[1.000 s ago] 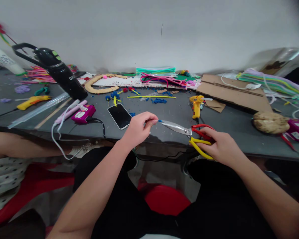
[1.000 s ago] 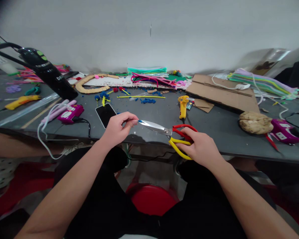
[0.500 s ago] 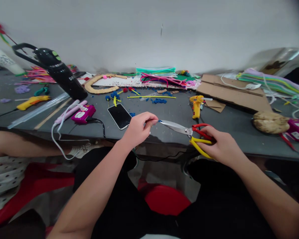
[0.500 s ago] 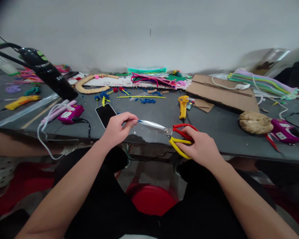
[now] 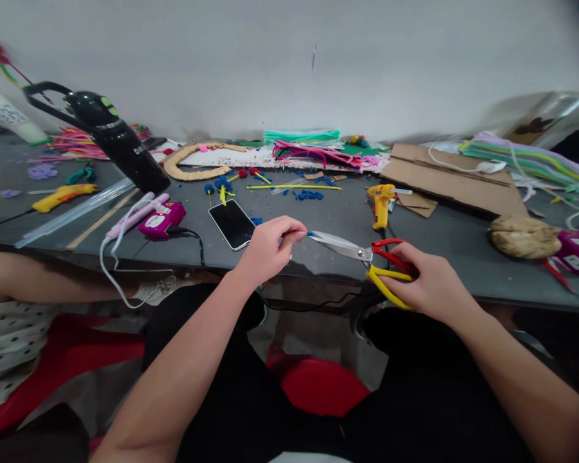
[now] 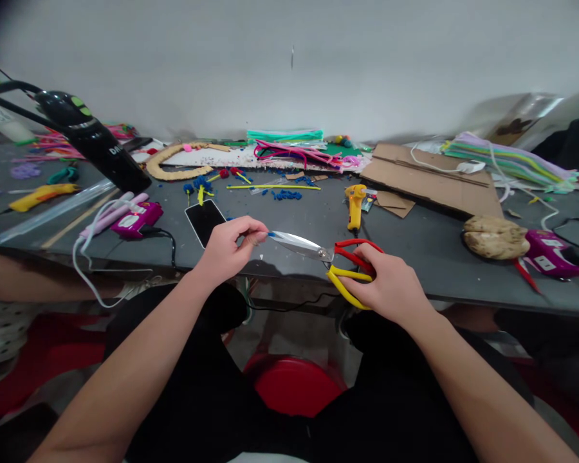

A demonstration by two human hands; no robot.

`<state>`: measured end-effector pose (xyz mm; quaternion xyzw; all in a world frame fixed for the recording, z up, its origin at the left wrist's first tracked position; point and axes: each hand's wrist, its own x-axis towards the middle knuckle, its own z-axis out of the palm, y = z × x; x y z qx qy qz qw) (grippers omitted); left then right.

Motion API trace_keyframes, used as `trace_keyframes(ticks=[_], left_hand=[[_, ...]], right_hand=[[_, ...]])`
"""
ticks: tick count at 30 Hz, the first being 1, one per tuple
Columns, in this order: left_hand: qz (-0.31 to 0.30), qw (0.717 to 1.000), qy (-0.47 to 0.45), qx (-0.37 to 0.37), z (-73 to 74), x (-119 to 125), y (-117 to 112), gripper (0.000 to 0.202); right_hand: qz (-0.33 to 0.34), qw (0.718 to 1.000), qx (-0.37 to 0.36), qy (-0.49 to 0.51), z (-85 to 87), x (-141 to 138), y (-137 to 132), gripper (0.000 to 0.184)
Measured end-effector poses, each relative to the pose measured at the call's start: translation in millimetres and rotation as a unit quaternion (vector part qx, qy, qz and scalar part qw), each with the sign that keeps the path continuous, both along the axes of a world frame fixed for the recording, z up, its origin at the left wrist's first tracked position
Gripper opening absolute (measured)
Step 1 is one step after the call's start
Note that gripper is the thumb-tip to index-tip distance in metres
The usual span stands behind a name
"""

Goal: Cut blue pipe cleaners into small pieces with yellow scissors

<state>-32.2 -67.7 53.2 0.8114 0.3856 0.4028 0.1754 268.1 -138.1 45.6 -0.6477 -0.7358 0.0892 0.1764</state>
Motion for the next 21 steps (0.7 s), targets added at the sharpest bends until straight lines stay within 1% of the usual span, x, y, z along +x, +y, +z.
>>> trace_keyframes(ticks=[11, 21], left_hand=[[-0.009, 1.000, 0.005, 0.001, -1.8, -0.4, 0.3, 0.014], [-0.012, 1.000, 0.008, 0.007, -0.8, -0.8, -0.2, 0.014]], right_hand=[[0.022, 0.999, -0.026, 0.003, -2.9, 4.5, 0.9, 0.035], [0.028, 0.999, -0.025, -0.001, -1.3, 3.7, 0.9, 0.036]])
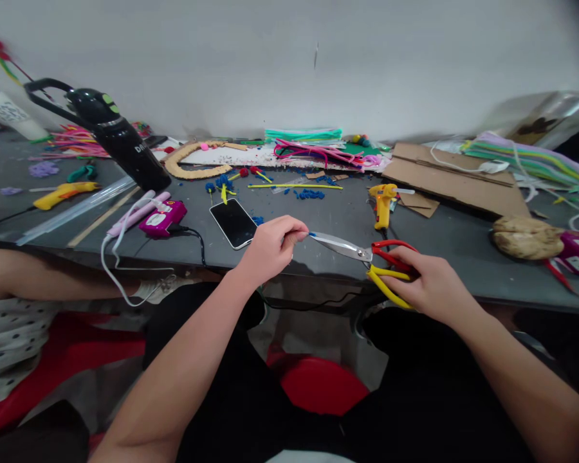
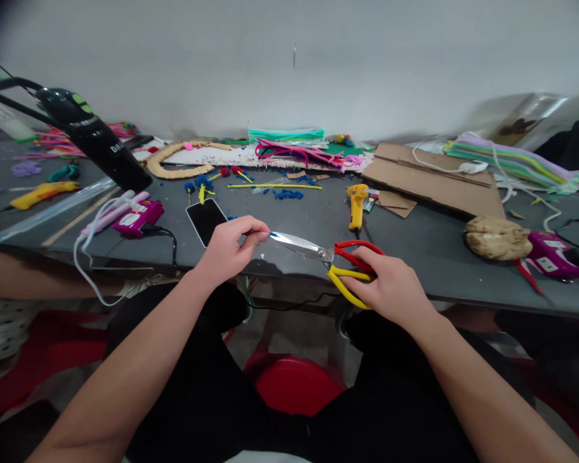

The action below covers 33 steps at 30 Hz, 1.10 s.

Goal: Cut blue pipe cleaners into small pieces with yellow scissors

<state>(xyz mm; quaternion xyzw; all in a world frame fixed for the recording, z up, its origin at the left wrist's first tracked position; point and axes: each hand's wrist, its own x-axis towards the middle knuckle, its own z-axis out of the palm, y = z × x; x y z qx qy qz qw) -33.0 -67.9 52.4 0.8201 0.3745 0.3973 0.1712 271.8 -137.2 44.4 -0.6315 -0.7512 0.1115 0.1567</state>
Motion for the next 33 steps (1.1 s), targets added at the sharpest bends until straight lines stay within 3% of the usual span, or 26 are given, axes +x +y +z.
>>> trace_keyframes(ticks=[33], left_hand=[[0.009, 0.999, -0.007, -0.039, 0.0, 0.0, -0.9, 0.012]], right_hand=[[0.015, 1.000, -0.008, -0.018, -0.4, 0.3, -2.9, 0.030]])
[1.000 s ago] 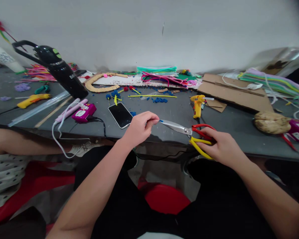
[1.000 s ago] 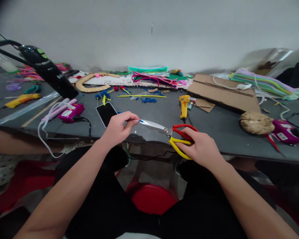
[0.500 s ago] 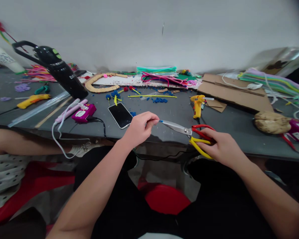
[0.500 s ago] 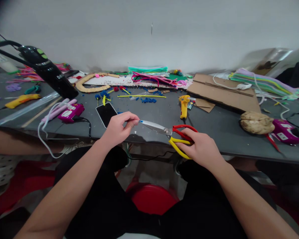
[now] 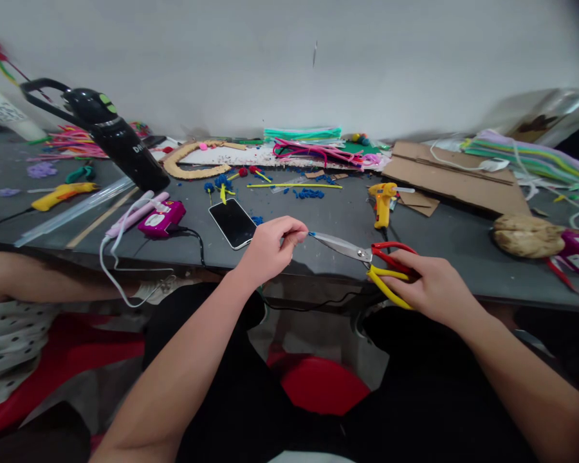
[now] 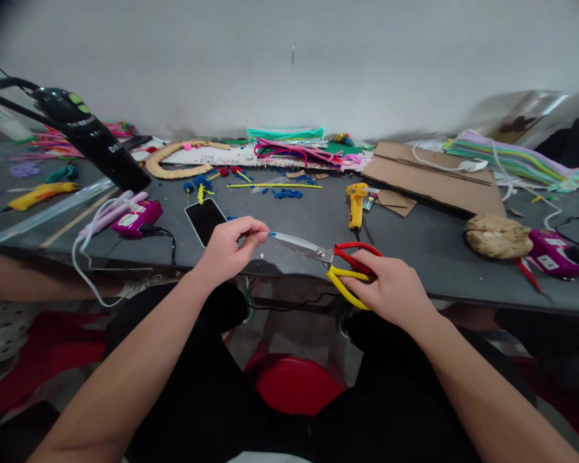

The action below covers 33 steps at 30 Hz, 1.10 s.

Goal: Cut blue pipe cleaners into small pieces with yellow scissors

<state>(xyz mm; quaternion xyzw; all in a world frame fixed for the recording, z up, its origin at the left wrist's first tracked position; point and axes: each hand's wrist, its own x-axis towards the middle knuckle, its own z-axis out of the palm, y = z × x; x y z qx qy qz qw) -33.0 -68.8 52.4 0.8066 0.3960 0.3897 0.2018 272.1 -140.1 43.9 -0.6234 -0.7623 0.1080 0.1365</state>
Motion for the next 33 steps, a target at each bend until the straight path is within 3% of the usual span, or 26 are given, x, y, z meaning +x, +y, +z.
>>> trace_keyframes(ticks=[7, 13, 21, 33], left_hand=[[0.007, 0.999, -0.017, -0.038, -0.3, 1, 1, 0.013], [0.002, 0.999, -0.002, -0.041, 0.9, 0, 1, 0.011], [-0.010, 0.999, 0.006, -0.048, 3.4, 0, -1, 0.012], [-0.018, 0.996, 0.022, -0.088, 1.6, -1, -2, 0.012]], right_hand=[[0.004, 0.999, 0.002, -0.036, 3.6, -4, -3, 0.033], [0.047, 0.993, -0.018, -0.102, 3.5, -1, -1, 0.032], [0.089, 0.971, -0.117, -0.188, 3.8, -9, 2, 0.025], [0.051, 0.965, -0.126, -0.223, 5.9, -14, -3, 0.033]])
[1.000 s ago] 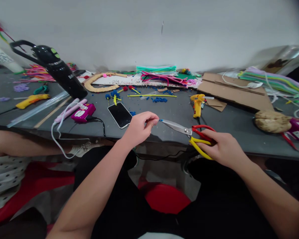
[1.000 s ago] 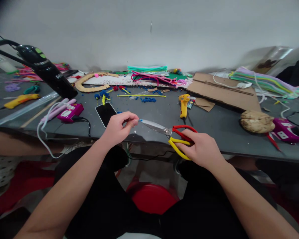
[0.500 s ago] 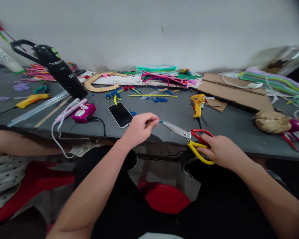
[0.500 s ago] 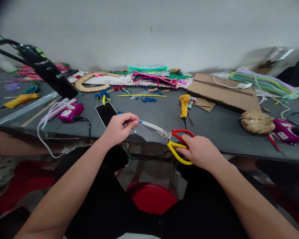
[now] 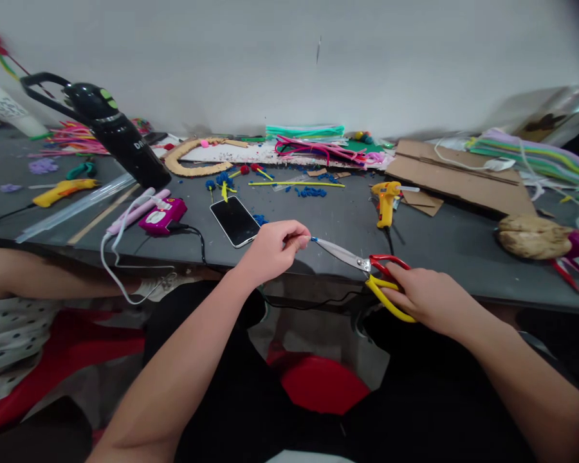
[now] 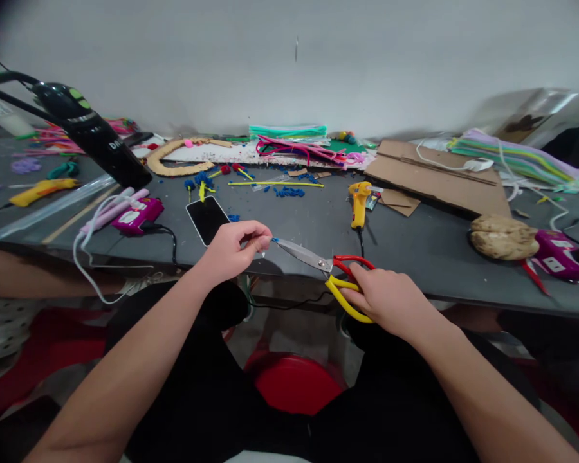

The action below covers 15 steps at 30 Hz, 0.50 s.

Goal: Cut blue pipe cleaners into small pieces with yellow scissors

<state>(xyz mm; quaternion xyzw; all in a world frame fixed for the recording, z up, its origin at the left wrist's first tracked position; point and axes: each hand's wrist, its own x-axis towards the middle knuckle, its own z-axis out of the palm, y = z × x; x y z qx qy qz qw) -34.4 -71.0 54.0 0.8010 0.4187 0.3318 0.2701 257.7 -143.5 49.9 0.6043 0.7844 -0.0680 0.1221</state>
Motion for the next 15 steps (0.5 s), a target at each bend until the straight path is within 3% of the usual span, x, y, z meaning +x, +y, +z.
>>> trace_keyframes(ticks=[4, 10, 15], left_hand=[[-0.003, 1.000, -0.022, -0.020, -1.2, 0, 0, 0.012], [-0.006, 0.999, -0.046, -0.028, -1.1, 3, 2, 0.013], [0.009, 0.998, -0.061, -0.023, -2.7, 7, 6, 0.013]], right_hand=[[-0.010, 1.000, 0.017, 0.008, 0.2, 0, -4, 0.032], [-0.044, 0.991, 0.074, 0.099, 7.9, 8, -2, 0.031], [0.034, 0.981, 0.140, 0.132, 5.5, 10, 5, 0.031]])
